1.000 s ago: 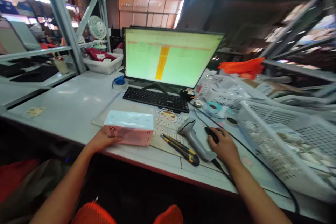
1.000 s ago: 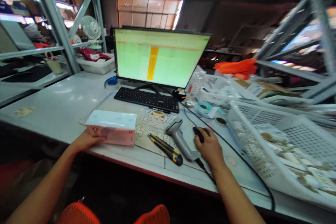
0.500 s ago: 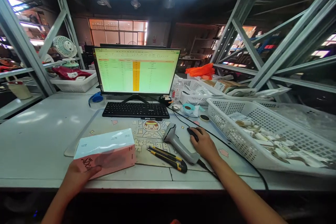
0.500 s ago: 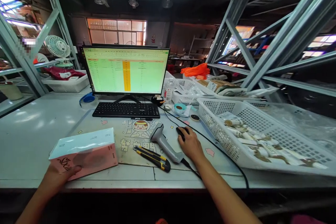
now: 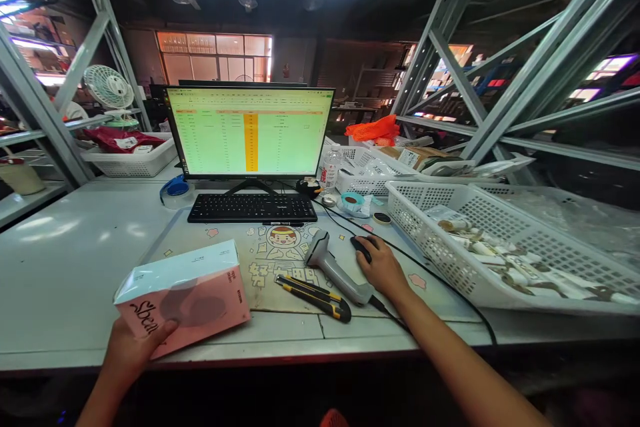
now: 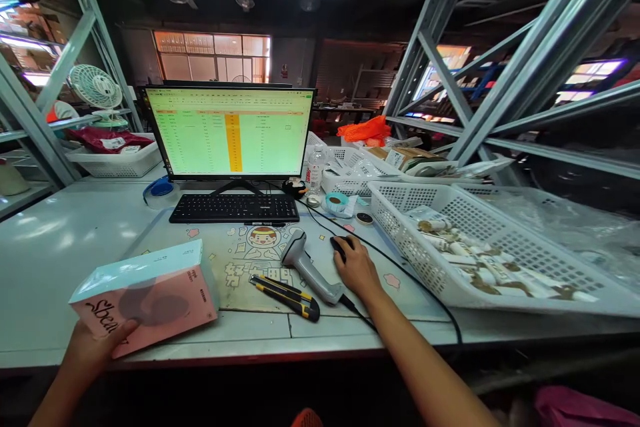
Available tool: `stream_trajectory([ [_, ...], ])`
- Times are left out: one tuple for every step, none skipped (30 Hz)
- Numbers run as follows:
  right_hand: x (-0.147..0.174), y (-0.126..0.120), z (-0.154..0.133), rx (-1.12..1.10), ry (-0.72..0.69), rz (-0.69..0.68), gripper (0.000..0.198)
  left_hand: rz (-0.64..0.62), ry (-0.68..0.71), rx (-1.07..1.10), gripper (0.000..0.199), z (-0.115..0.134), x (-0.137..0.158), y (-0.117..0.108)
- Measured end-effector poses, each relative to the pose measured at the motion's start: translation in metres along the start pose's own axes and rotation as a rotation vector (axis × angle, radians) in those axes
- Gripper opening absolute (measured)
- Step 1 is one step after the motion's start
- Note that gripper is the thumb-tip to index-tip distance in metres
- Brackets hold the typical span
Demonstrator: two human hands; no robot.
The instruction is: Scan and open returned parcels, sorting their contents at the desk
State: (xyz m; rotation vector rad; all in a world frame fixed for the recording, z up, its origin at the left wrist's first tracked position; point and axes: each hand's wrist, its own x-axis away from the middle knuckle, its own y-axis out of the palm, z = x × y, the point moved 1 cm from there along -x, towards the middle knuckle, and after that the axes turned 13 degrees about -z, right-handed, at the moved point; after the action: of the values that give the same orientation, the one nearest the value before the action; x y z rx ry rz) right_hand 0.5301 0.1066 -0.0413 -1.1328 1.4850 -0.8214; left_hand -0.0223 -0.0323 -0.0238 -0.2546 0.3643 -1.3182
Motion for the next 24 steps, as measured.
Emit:
stream_trajectory([
  [0.0, 0.0, 0.0, -0.001, -0.002, 0.002, 0.045, -0.009, 0.011, 0.002, 0.042, -0.001, 0.0, 0.0],
  [0.0, 0.0, 0.0, -0.002, -0.001, 0.001, 0.045, -0.018, 0.022, 0.001, 0.042, -0.001, 0.0, 0.0],
  [0.0, 0.0, 0.0, -0.003, 0.001, -0.003, 0.046, -0.026, 0.034, -0.003, 0.042, -0.002, -0.001, 0.0],
  [0.0, 0.0, -0.001, -0.002, 0.006, -0.008, 0.046, -0.032, 0.046, -0.011, 0.041, -0.002, -0.001, -0.001],
  [0.0, 0.0, -0.001, -0.001, 0.01, -0.012, 0.046, -0.036, 0.055, -0.022, 0.04, -0.003, -0.001, -0.001],
  [0.0, 0.0, -0.001, -0.001, 0.014, -0.015, 0.046, -0.039, 0.064, -0.03, 0.039, -0.003, -0.001, -0.001],
  [0.0, 0.0, -0.001, -0.002, 0.015, -0.017, 0.047, -0.04, 0.072, -0.035, 0.038, -0.002, -0.001, -0.001],
  [0.0, 0.0, -0.002, -0.004, 0.014, -0.018, 0.047, -0.039, 0.081, -0.033, 0.038, -0.001, -0.001, -0.001],
  [0.0, 0.0, -0.002, -0.005, 0.015, -0.02, 0.047, -0.032, 0.086, -0.029, 0.037, 0.0, -0.001, -0.001],
  [0.0, -0.001, -0.002, -0.005, 0.017, -0.023, 0.047, -0.022, 0.086, -0.025, 0.036, 0.001, 0.0, -0.001],
  [0.0, -0.001, -0.001, -0.004, 0.02, -0.026, 0.048, -0.015, 0.081, -0.02, 0.036, 0.002, 0.0, -0.001],
  [0.0, 0.0, -0.001, -0.003, 0.021, -0.03, 0.048, -0.01, 0.073, -0.017, 0.036, 0.003, 0.0, 0.0],
  [0.0, 0.0, -0.001, -0.001, 0.021, -0.032, 0.048, -0.008, 0.065, -0.014, 0.036, 0.004, 0.0, 0.0],
  [0.0, 0.0, -0.001, 0.0, 0.021, -0.033, 0.048, -0.006, 0.062, -0.014, 0.035, 0.006, 0.0, 0.0],
  [0.0, 0.0, -0.001, 0.001, 0.019, -0.031, 0.048, -0.004, 0.063, -0.015, 0.034, 0.007, 0.0, 0.0],
  [0.0, 0.0, -0.001, 0.002, 0.016, -0.026, 0.048, -0.002, 0.067, -0.018, 0.034, 0.008, 0.0, 0.0],
  [0.0, 0.0, 0.0, 0.004, 0.014, -0.018, 0.047, 0.0, 0.071, -0.021, 0.033, 0.009, 0.0, 0.0],
  [0.0, 0.001, -0.001, 0.006, 0.013, -0.01, 0.047, -0.002, 0.071, -0.021, 0.033, 0.01, 0.0, 0.001],
  [0.0, 0.001, -0.001, 0.008, 0.012, -0.003, 0.046, -0.006, 0.068, -0.018, 0.034, 0.011, 0.001, 0.001],
  [0.0, 0.001, -0.001, 0.009, 0.012, 0.002, 0.046, -0.01, 0.063, -0.012, 0.035, 0.012, 0.001, 0.001],
  [0.0, 0.001, -0.001, 0.008, 0.011, 0.003, 0.046, -0.012, 0.059, -0.006, 0.035, 0.012, 0.001, 0.002],
  [0.0, 0.001, -0.001, 0.007, 0.012, 0.001, 0.047, -0.012, 0.059, 0.0, 0.035, 0.013, 0.001, 0.002],
  [0.0, 0.001, -0.001, 0.007, 0.011, -0.003, 0.047, -0.009, 0.057, 0.004, 0.035, 0.012, 0.001, 0.002],
  [0.0, 0.001, -0.001, 0.007, 0.009, -0.006, 0.047, -0.007, 0.055, 0.007, 0.035, 0.012, 0.001, 0.002],
])
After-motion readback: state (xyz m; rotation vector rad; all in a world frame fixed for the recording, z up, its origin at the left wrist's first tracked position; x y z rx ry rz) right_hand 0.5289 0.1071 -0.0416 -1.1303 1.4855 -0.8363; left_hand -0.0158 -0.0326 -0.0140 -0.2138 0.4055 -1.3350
